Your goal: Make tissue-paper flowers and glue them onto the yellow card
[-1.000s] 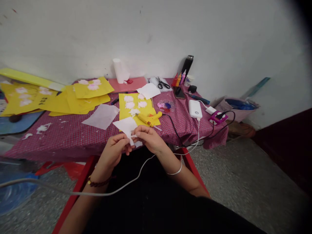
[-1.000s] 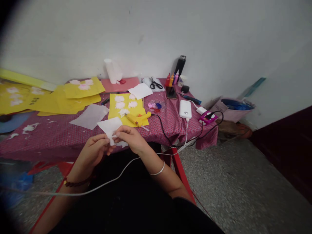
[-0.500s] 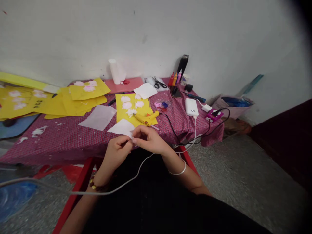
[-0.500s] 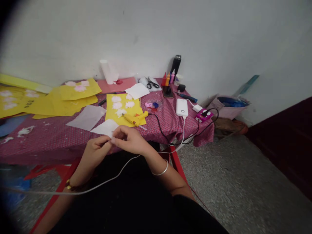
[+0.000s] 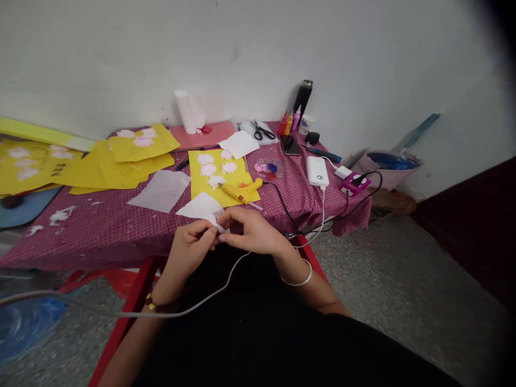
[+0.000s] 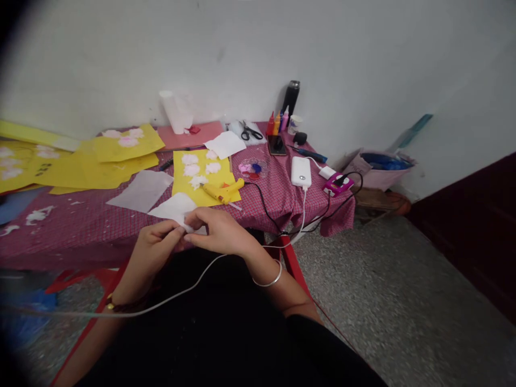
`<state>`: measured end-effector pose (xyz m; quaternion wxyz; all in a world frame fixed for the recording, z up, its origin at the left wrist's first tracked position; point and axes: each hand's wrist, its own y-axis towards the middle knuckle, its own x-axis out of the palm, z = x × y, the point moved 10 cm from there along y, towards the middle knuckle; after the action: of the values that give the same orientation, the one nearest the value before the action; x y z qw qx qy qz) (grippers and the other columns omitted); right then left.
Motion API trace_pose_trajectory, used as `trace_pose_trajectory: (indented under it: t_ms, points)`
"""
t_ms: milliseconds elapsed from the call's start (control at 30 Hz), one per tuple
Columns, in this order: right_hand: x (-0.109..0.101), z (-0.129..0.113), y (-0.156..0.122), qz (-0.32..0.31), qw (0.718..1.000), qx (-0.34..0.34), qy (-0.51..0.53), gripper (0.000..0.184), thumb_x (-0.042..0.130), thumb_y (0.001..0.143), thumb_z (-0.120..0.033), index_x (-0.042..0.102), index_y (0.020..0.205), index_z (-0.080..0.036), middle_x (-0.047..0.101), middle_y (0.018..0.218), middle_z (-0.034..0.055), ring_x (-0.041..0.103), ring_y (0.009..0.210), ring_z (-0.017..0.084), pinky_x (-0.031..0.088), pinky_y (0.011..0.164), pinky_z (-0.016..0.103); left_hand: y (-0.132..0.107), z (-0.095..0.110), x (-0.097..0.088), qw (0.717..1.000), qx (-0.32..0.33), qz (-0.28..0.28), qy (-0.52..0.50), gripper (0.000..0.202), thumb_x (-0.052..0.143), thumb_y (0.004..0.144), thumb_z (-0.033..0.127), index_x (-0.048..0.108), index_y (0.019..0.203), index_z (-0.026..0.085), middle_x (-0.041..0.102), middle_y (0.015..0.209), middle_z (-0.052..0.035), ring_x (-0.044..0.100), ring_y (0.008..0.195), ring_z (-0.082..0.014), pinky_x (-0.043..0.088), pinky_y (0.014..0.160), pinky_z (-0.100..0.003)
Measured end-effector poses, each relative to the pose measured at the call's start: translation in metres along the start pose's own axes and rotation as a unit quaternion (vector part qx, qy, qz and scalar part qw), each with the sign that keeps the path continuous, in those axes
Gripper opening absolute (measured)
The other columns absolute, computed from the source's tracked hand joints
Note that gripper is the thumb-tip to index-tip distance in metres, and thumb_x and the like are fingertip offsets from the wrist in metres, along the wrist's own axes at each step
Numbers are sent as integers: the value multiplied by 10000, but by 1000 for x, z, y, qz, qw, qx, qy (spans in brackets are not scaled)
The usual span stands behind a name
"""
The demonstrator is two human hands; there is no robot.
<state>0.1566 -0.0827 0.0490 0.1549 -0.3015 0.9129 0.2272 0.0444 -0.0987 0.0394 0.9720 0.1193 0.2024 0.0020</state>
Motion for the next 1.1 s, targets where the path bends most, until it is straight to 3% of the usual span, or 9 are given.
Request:
trace_pose_trajectory:
  t_ms: [233,500,667,800,933,1100]
  points:
    - [-3,0,0,28,999,-15,-44,144,553,876,-140,648,983,-159,695,909,35,632,826,138,464,772,260,-2,-25,6,992,-74,0,-98,199,590,819,238,684,655,176,638,576,10,558,492,-106,430,465,-202]
    - [-7,3,-1,61,996,-34,-59,199,489,933,-229,672,913,-153,709,864,54,639,790,141,444,735,259,-3,-32,6,989,-91,13,-119,172,600,802,207,693,660,179,665,592,9,569,486,-93,450,458,-183]
    - [-11,21,0,109,994,24,17,162,494,897,-231,605,805,-158,593,686,-11,506,607,100,380,589,226,-3,-32,7,991,-83,10,-105,168,590,802,200,692,670,177,656,582,15,574,490,-95,449,467,-187]
    - [-7,33,2,108,988,53,93,139,475,885,-239,560,802,-168,565,678,-26,451,563,89,346,541,216,-2,-36,9,989,-76,1,-129,165,585,802,200,691,678,178,654,586,16,570,489,-98,453,477,-198]
    - [-8,26,1,103,992,59,30,134,476,872,-219,561,782,-170,563,687,-20,487,620,103,362,602,228,-2,-37,9,982,-82,1,-167,171,589,806,244,698,693,176,667,599,5,569,493,-109,457,469,-211]
    - [-7,12,-1,87,994,40,-57,156,470,895,-213,582,797,-167,588,715,-8,530,673,113,364,650,230,-1,-38,10,987,-97,7,-128,173,614,774,247,668,628,172,645,550,13,550,454,-100,445,441,-197]
